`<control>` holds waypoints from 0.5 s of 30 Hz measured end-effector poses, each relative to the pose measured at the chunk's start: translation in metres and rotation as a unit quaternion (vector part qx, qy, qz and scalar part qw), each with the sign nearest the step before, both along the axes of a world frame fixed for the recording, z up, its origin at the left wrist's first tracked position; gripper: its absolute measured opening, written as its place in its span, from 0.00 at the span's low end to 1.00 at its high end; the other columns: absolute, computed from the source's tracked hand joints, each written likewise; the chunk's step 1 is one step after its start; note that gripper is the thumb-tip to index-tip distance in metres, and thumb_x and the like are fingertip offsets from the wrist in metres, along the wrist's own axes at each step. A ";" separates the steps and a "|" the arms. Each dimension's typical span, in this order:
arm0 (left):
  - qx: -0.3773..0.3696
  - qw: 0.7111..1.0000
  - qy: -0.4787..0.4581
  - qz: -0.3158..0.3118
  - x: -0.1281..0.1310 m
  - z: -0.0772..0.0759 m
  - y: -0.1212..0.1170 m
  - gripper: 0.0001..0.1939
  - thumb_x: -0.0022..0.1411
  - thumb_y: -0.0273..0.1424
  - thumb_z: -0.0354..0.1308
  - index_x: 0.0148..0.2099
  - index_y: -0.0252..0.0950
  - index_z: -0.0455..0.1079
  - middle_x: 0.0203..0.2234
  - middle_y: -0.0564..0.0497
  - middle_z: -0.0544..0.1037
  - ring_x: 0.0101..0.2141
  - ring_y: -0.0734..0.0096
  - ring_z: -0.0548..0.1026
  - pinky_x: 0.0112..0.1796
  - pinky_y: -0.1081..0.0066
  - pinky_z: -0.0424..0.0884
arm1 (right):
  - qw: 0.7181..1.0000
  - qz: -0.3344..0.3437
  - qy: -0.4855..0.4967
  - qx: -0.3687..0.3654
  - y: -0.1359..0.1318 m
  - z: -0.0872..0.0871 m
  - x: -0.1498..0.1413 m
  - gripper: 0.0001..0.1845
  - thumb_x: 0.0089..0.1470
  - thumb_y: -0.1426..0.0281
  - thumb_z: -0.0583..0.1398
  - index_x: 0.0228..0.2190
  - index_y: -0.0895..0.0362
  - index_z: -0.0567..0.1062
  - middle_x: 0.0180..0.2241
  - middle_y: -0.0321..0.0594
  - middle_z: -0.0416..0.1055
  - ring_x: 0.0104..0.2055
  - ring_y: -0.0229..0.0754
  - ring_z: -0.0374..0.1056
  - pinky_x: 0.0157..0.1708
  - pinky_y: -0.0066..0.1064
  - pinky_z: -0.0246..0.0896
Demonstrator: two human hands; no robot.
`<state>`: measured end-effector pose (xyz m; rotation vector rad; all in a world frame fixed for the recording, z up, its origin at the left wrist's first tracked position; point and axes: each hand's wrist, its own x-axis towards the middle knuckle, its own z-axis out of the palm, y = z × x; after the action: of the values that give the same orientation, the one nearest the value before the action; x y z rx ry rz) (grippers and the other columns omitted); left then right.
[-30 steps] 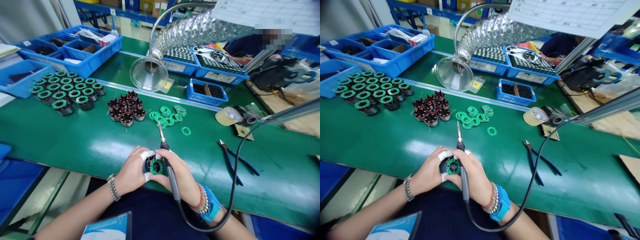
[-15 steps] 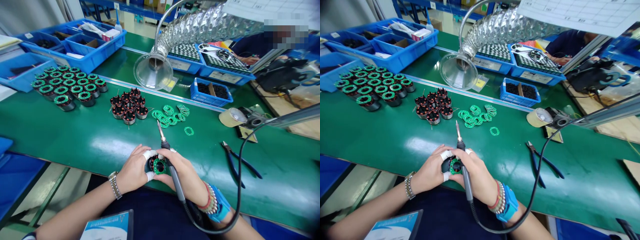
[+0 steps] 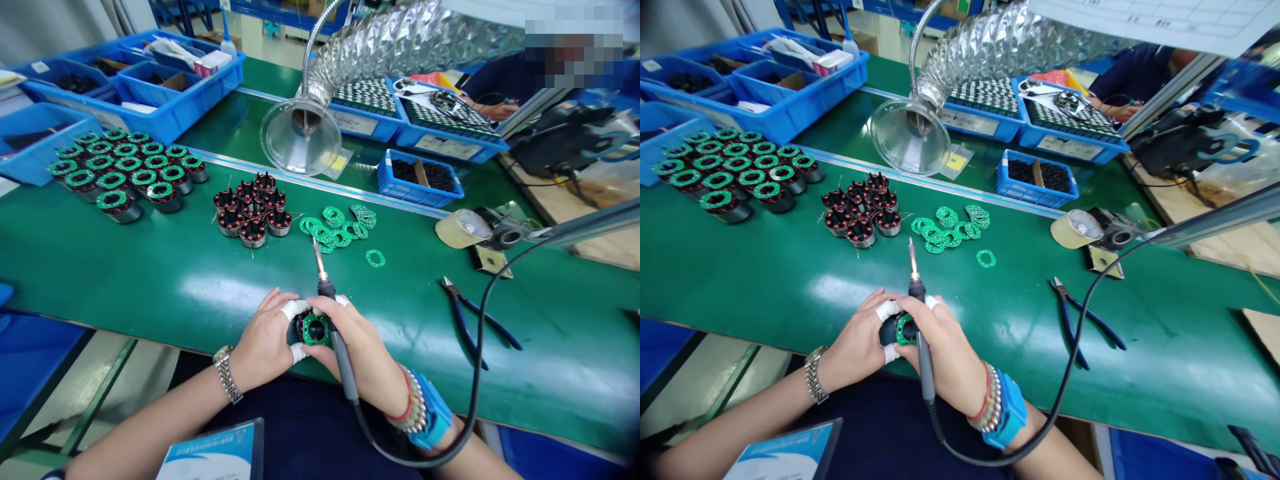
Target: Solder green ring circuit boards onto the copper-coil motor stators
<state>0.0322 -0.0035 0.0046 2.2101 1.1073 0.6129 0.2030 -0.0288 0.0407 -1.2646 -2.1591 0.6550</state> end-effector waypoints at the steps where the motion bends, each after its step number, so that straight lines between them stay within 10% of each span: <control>1: 0.000 1.000 0.001 0.001 0.000 0.000 0.000 0.25 0.48 0.28 0.62 0.50 0.34 0.62 0.45 0.42 0.71 0.49 0.57 0.67 0.55 0.50 0.54 | 1.000 0.009 -0.006 -0.009 0.001 0.002 0.001 0.29 0.50 0.72 0.62 0.52 0.52 0.58 0.42 0.44 0.65 0.42 0.46 0.63 0.42 0.38 0.64; 15: 0.018 1.000 0.002 0.014 0.001 -0.002 -0.004 0.23 0.48 0.24 0.57 0.49 0.31 0.63 0.44 0.40 0.72 0.48 0.59 0.69 0.57 0.51 0.52 | 0.992 -0.101 0.072 0.033 -0.010 -0.017 -0.010 0.29 0.50 0.69 0.61 0.52 0.52 0.57 0.41 0.44 0.65 0.42 0.47 0.64 0.44 0.42 0.63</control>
<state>0.0333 -0.0079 0.0030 2.2299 1.1400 0.6468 0.1933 -0.0386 0.0233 -1.3363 -1.8912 0.5666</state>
